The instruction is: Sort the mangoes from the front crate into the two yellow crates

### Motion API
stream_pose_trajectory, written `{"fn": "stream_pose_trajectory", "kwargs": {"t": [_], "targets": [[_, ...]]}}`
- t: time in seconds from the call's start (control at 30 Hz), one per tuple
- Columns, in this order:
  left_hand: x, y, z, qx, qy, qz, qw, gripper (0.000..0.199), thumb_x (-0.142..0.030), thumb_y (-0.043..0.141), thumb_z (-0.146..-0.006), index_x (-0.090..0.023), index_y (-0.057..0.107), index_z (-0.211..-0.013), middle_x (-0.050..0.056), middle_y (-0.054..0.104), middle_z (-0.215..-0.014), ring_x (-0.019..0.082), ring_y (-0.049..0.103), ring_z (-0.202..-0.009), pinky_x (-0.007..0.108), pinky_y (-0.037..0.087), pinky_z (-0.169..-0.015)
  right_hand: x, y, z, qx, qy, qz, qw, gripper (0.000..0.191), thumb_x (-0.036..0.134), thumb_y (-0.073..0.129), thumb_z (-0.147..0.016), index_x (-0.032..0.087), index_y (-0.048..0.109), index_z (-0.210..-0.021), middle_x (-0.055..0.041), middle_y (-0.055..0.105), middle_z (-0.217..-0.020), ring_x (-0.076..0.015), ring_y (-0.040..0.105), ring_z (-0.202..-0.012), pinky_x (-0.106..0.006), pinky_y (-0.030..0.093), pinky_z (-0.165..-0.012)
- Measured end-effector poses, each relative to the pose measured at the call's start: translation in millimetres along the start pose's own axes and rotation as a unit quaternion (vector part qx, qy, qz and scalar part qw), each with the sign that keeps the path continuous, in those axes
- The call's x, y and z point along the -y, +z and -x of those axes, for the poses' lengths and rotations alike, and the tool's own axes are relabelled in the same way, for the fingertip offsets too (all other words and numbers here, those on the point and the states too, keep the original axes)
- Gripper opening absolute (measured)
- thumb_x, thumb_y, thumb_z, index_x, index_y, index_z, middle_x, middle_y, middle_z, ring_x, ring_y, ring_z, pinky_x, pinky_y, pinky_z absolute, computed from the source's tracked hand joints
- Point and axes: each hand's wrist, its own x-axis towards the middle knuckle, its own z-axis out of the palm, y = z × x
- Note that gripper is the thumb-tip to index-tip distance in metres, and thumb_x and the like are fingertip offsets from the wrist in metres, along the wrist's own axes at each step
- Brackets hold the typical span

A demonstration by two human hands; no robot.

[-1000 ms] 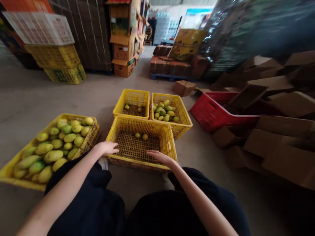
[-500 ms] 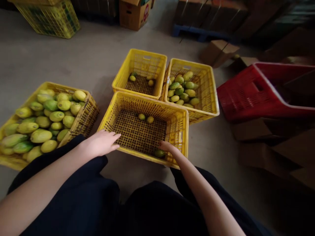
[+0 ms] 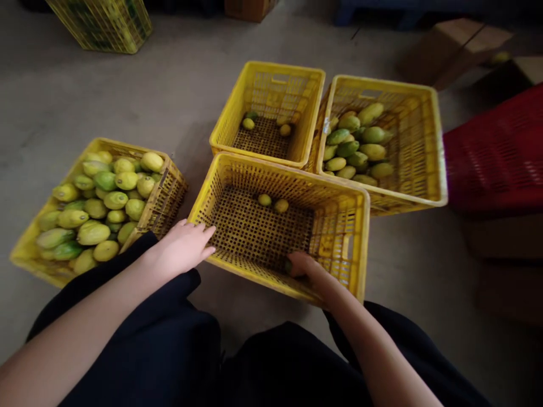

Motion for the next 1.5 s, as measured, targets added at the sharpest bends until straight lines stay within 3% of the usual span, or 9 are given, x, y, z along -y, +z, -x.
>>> {"fn": "stream_pose_trajectory", "kwargs": {"t": [0.2, 0.3, 0.4, 0.5, 0.63, 0.87, 1.03, 1.2, 1.5], "targets": [[-21, -1.7, 1, -0.026, 0.058, 0.002, 0.998, 0.052, -0.045, 0.048, -0.097, -0.018, 0.056, -0.141, 0.014, 0.063, -0.138, 0.036, 0.059, -0.125, 0.045, 0.036, -0.111, 81, -3, 22, -0.048, -0.066, 0.166, 0.983, 0.034, 0.002, 0.085, -0.06, 0.017, 0.068, -0.085, -0.0111, 0.07, -0.107, -0.035, 0.057, -0.123, -0.046, 0.044, -0.107], [-16, 3.5, 0, -0.045, 0.077, 0.047, 0.995, 0.057, -0.053, 0.05, -0.095, -0.021, 0.055, -0.141, 0.011, 0.06, -0.142, 0.033, 0.056, -0.13, 0.04, 0.037, -0.111, 126, -2, 65, -0.091, -0.164, 0.173, 0.967, 0.045, 0.006, 0.087, -0.055, 0.023, 0.066, -0.091, -0.0047, 0.07, -0.104, -0.0329, 0.057, -0.123, -0.043, 0.043, -0.109], [-3, 9.5, -5, -0.039, 0.078, 0.056, 0.995, 0.062, -0.058, 0.051, -0.093, -0.021, 0.054, -0.142, 0.012, 0.058, -0.145, 0.031, 0.054, -0.133, 0.038, 0.037, -0.111, 154, 4, 121, -0.113, -0.324, 0.008, 0.939, 0.049, 0.019, 0.088, -0.054, 0.023, 0.063, -0.096, -0.0015, 0.07, -0.096, -0.0258, 0.066, -0.098, -0.044, 0.052, -0.097], [7, 16.3, -11, -0.021, 0.053, 0.057, 0.997, 0.064, -0.059, 0.052, -0.09, -0.02, 0.055, -0.141, 0.013, 0.059, -0.145, 0.03, 0.054, -0.134, 0.037, 0.039, -0.111, 162, 13, 171, -0.019, -0.347, -0.257, 0.902, 0.045, 0.02, 0.082, -0.06, 0.024, 0.059, -0.099, -0.0005, 0.07, -0.099, -0.0211, 0.068, -0.092, -0.039, 0.059, -0.086], [7, 26.6, -25, 0.039, 0.063, 0.068, 0.995, 0.06, -0.054, 0.057, -0.085, -0.02, 0.062, -0.135, 0.011, 0.061, -0.142, 0.028, 0.056, -0.133, 0.035, 0.04, -0.11, 160, 24, 200, 0.074, -0.254, -0.421, 0.868, 0.027, 0.024, 0.072, -0.074, 0.023, 0.061, -0.099, -0.0031, 0.071, -0.099, -0.0209, 0.072, -0.09, -0.036, 0.062, -0.08], [-37, 24.6, -97, 0.087, 0.088, 0.056, 0.991, 0.036, -0.036, 0.056, -0.089, -0.02, 0.074, -0.115, 0.005, 0.072, -0.127, 0.02, 0.066, -0.116, 0.025, 0.047, -0.098, 142, -3, 188, -0.006, -0.146, -0.501, 0.853, 0.014, 0.028, 0.071, -0.083, 0.023, 0.061, -0.09, -0.0031, 0.071, -0.089, -0.0188, 0.071, -0.079, -0.032, 0.065, -0.067], [-93, 25.5, -189, 0.032, 0.061, 0.047, 0.997, 0.038, -0.029, 0.046, -0.097, -0.016, 0.068, -0.124, 0.01, 0.068, -0.132, 0.02, 0.063, -0.12, 0.025, 0.046, -0.1, 91, -59, 195, -0.105, -0.12, -0.566, 0.808, 0.014, 0.024, 0.074, -0.079, 0.027, 0.065, -0.09, -0.0014, 0.075, -0.09, -0.0216, 0.074, -0.083, -0.037, 0.067, -0.07], [-141, 45.1, -268, -0.038, 0.011, 0.026, 0.999, 0.046, -0.026, 0.055, -0.092, -0.016, 0.057, -0.136, 0.019, 0.056, -0.142, 0.031, 0.055, -0.129, 0.04, 0.045, -0.105, 46, -101, 213, -0.143, -0.06, -0.557, 0.816, 0.011, 0.028, 0.075, -0.078, 0.029, 0.069, -0.087, -0.0062, 0.078, -0.094, -0.0276, 0.076, -0.09, -0.043, 0.069, -0.074], [-134, 69.1, -332, -0.096, -0.04, 0.038, 0.994, 0.051, -0.01, 0.036, -0.096, -0.023, 0.051, -0.144, 0.013, 0.026, -0.163, 0.035, 0.025, -0.146, 0.054, 0.027, -0.117, 36, -107, 239, -0.215, 0.05, -0.557, 0.801, 0.029, 0.056, 0.063, -0.076, 0.036, 0.073, -0.095, -0.0104, 0.077, -0.103, -0.032, 0.076, -0.086, -0.047, 0.069, -0.068]]}}
